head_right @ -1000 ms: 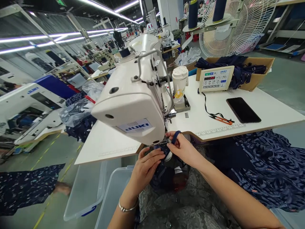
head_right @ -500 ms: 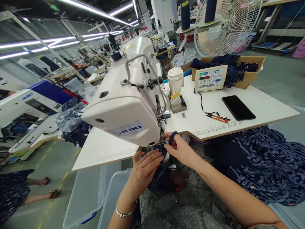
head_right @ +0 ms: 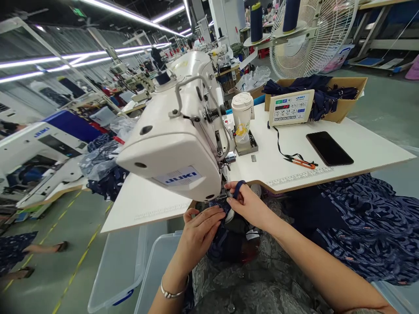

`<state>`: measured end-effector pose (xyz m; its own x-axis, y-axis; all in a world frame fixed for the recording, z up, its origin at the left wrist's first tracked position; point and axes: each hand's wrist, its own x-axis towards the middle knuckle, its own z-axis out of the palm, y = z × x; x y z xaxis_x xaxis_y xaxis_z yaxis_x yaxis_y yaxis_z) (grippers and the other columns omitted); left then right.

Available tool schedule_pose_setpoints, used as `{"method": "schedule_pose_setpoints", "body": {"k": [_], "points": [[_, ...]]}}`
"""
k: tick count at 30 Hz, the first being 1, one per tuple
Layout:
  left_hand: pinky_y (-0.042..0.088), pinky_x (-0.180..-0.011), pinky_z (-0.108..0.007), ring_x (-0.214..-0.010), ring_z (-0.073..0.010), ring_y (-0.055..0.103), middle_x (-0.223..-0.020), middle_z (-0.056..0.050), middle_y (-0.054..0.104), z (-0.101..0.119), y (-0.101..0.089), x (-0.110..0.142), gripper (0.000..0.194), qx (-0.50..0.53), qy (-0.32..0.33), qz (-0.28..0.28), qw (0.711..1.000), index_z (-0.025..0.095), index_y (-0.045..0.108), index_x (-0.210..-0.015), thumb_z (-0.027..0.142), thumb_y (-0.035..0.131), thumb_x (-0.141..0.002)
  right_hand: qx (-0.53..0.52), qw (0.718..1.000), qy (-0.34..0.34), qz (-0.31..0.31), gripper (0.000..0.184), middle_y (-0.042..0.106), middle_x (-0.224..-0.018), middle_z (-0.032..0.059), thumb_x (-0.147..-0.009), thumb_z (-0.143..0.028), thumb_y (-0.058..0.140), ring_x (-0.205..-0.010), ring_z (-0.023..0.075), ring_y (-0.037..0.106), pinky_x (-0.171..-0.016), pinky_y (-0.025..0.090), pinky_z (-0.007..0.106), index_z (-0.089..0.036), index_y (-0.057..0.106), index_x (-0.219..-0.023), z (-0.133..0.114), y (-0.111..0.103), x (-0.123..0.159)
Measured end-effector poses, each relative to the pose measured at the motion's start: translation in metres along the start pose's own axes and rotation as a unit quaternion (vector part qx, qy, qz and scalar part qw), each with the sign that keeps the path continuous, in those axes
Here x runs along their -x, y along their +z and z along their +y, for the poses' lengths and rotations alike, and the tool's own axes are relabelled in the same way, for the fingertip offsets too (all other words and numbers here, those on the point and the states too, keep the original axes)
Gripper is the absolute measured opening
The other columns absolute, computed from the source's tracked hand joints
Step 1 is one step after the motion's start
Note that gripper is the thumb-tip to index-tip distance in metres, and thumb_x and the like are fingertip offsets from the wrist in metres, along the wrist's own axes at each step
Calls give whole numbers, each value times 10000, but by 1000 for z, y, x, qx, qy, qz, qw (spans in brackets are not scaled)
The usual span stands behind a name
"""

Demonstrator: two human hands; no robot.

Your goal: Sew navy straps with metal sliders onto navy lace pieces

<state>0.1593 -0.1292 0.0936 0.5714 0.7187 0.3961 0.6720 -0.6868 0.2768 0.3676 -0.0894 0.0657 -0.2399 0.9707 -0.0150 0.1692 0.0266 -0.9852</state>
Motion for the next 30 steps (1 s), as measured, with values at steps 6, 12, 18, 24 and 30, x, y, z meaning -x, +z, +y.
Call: {"method": "schedule_pose_setpoints", "body": {"k": [6, 12, 18, 24, 30], "points": [[406, -1010, -380, -1169, -185, 608, -1196, -44, 689, 11, -12, -5, 310, -64, 34, -36, 997, 237, 594, -1227, 132, 452, -973, -12, 1000, -7, 8, 235, 543, -907, 14, -876, -411, 561, -785, 171, 553, -707, 496, 311, -240, 546, -1035, 4, -1, -1], [396, -946, -344, -1143, -188, 617, -1175, -63, 696, 26, 1, -5, 282, -154, 24, 16, 988, 188, 594, -1227, 176, 443, -989, 14, 999, -26, 17, 327, 583, -795, 4, -877, -428, 544, -712, 187, 554, -666, 485, 331, -230, 554, -1136, -6, -11, -22], [387, -899, -354, -1111, -214, 624, -1149, -88, 691, 35, 19, -5, 302, -220, -29, 52, 974, 158, 589, -1250, 248, 466, -989, 142, 985, -91, 22, 166, 659, -836, 50, -841, -337, 551, -901, 283, 603, -815, 483, 427, -245, 618, -962, -8, -7, -50], [388, -877, -362, -1098, -219, 617, -1157, -79, 676, 39, 25, -10, 310, -241, -59, 70, 966, 131, 594, -1233, 267, 487, -977, 207, 971, -107, 50, 190, 698, -991, 96, -843, -311, 542, -950, 305, 617, -782, 505, 419, -243, 640, -992, 7, -1, -62], [381, -901, -345, -1121, -196, 594, -1174, -67, 662, 37, 29, -8, 326, -271, -56, 73, 958, 137, 601, -1241, 297, 500, -976, 241, 963, -108, 47, 221, 716, -933, 100, -877, -298, 481, -845, 280, 643, -716, 534, 399, -226, 661, -983, 5, 0, -61]]}}
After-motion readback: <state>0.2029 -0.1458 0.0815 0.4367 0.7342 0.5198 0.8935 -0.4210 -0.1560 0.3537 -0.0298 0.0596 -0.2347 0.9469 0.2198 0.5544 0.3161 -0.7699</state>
